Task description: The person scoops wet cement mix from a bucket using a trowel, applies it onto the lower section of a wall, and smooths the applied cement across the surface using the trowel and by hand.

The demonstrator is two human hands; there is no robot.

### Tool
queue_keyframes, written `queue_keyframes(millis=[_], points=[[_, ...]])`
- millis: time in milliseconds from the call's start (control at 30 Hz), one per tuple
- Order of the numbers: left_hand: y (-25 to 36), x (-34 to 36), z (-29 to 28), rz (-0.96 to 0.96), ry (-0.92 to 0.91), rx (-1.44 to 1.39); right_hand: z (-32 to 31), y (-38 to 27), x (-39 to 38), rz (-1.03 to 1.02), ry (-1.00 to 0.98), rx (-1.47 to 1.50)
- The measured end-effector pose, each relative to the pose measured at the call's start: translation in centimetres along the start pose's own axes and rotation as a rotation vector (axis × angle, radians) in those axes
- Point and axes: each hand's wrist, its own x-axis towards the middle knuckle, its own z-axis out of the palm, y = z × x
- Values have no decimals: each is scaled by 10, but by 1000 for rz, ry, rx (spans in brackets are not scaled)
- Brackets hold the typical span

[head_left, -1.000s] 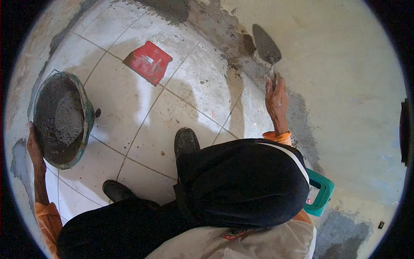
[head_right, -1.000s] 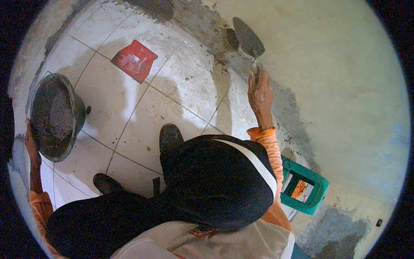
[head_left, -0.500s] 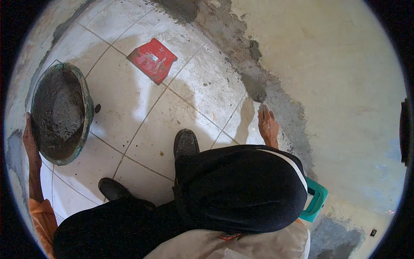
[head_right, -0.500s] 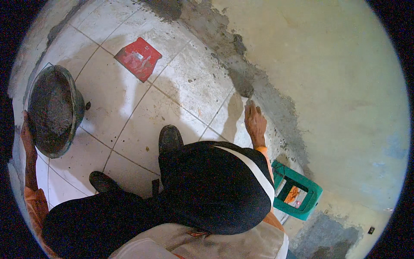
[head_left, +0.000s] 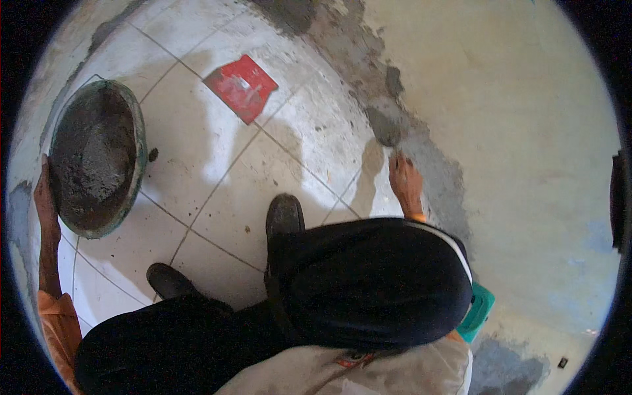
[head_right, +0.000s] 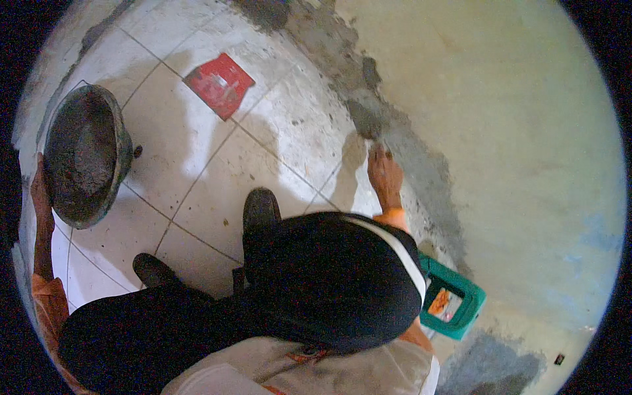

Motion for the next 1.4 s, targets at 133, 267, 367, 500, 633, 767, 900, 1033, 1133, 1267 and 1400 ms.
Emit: queue_keyframes(millis=[133, 267, 367, 500, 633, 767, 900, 1033, 1133, 1267, 1400], points=[[-13, 3, -21, 148, -10, 3, -76, -28, 20, -137, 88, 128], [-52, 33, -33, 383, -21, 126, -95, -26, 63, -153, 283, 96], [-60, 40, -46, 259, -96, 90, -47, 13, 61, -209, 132, -39], [-2, -2, -12, 21, 0, 40, -37, 35, 15, -133, -54, 37], [-24, 12, -4, 117, -15, 60, -86, 26, 23, -171, 134, 81], [-36, 18, -28, 230, 0, 133, -118, -23, 72, -159, 379, 105], [-5, 5, -5, 215, -21, 69, -10, 19, 35, -256, 351, -220], [-20, 21, -17, 95, 36, 94, -27, -9, -1, -95, 103, -75], [-35, 8, -23, 260, 51, 147, -40, -30, -30, -32, 183, 142], [-23, 3, -15, 155, -7, 37, -10, -32, -59, 90, -416, 878], [-21, 15, -20, -7, -8, 26, 57, -5, -10, -261, -230, 577]])
